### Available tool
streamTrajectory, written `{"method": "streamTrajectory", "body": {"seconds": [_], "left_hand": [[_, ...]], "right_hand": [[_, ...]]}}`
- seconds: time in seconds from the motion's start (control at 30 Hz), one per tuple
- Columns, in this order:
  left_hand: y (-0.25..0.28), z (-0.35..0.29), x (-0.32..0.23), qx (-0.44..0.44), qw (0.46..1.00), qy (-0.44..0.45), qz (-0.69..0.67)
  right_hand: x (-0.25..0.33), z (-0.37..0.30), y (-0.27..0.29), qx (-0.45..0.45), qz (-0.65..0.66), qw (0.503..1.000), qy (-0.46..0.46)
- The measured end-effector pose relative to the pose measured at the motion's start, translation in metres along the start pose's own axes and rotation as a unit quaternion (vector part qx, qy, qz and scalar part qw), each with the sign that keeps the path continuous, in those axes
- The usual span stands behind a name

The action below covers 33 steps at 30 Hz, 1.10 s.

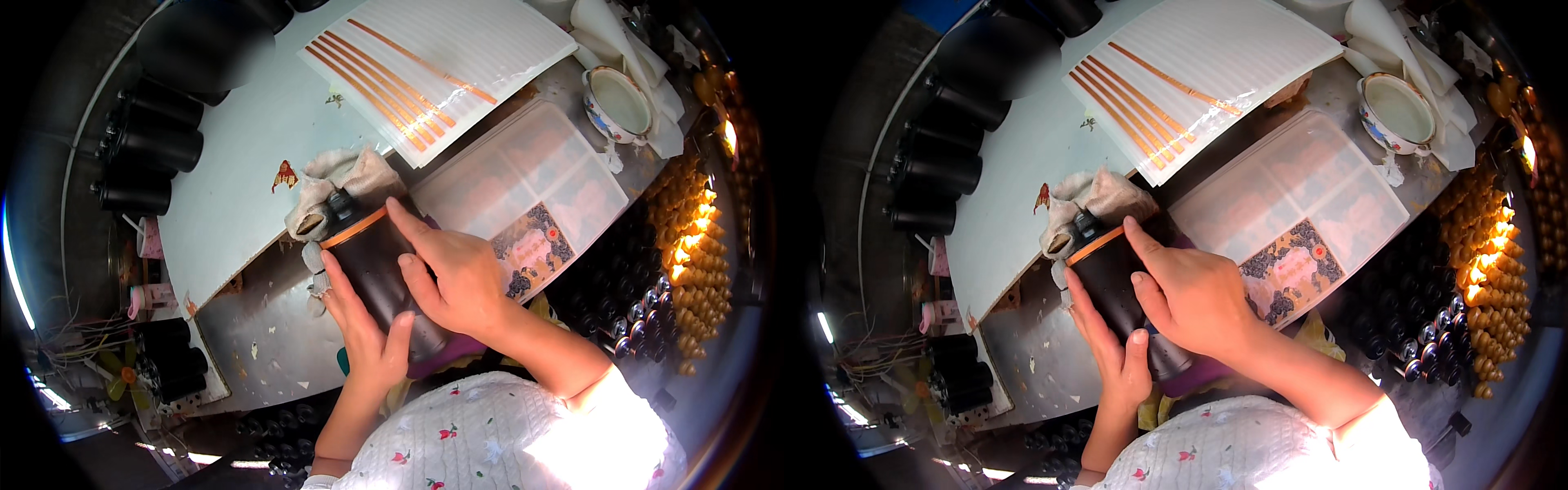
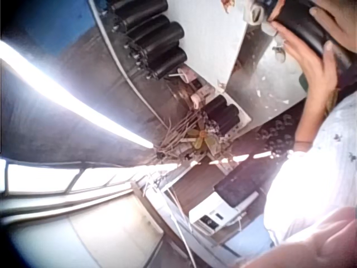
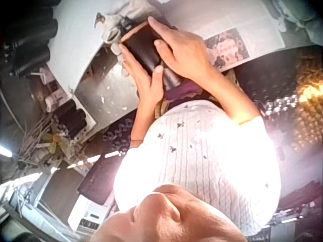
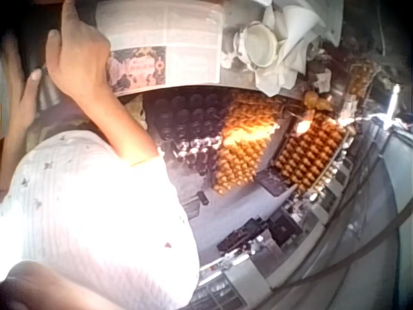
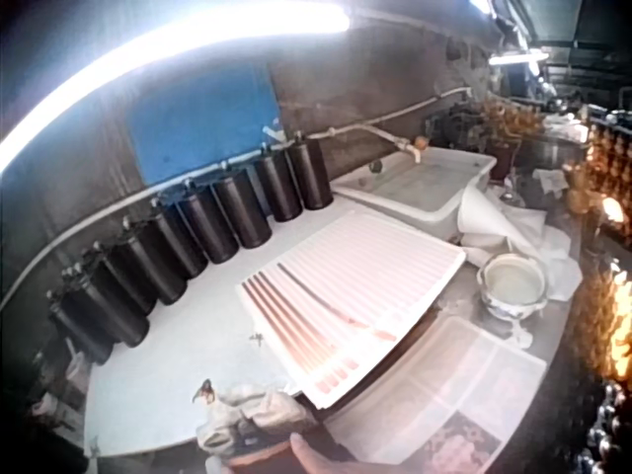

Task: The person applies a printed label to a cylindrical container, smoothing it with a blue tool. They then apply a thin orange strip around the container's rim, smoothing it with the same tool. The process is repeated for a second container.

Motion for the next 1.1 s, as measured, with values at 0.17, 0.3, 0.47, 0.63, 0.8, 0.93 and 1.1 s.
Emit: {"method": "streamTrajectory", "body": {"seconds": [0.17,0.3,0.47,0.63,0.8,0.93,1.1], "left_hand": [[0.003,0.008,-0.009,-0.019,0.999,-0.011,0.042],[0.000,0.021,-0.040,0.009,0.964,-0.047,0.262],[-0.014,0.025,-0.077,0.028,0.930,-0.117,0.347],[-0.018,-0.008,-0.053,0.066,0.946,-0.118,0.295],[-0.010,-0.016,-0.006,0.068,0.978,-0.075,0.183],[-0.008,-0.018,-0.001,0.049,0.978,-0.109,0.168],[-0.008,-0.017,0.001,0.048,0.983,-0.106,0.143]], "right_hand": [[-0.018,-0.013,-0.004,-0.021,0.137,0.983,-0.124],[-0.039,-0.024,-0.017,-0.046,0.277,0.932,-0.230],[-0.067,-0.037,-0.022,-0.145,0.451,0.794,-0.381],[-0.076,-0.030,0.010,-0.072,0.403,0.857,-0.313],[-0.004,-0.009,0.003,-0.004,0.111,0.991,-0.078],[0.024,0.008,0.006,0.001,0.020,0.999,0.043],[0.022,0.005,0.003,0.007,-0.013,0.999,0.037]]}}
Point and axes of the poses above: each hand's wrist, its own z-axis towards the middle knuckle, its own y-axis out of the back of the hand, x = y × z, the point moved 9 cm from there along z, towards the middle knuckle, and after that the axes turned 6 degrees about y, right-handed, at the moved point
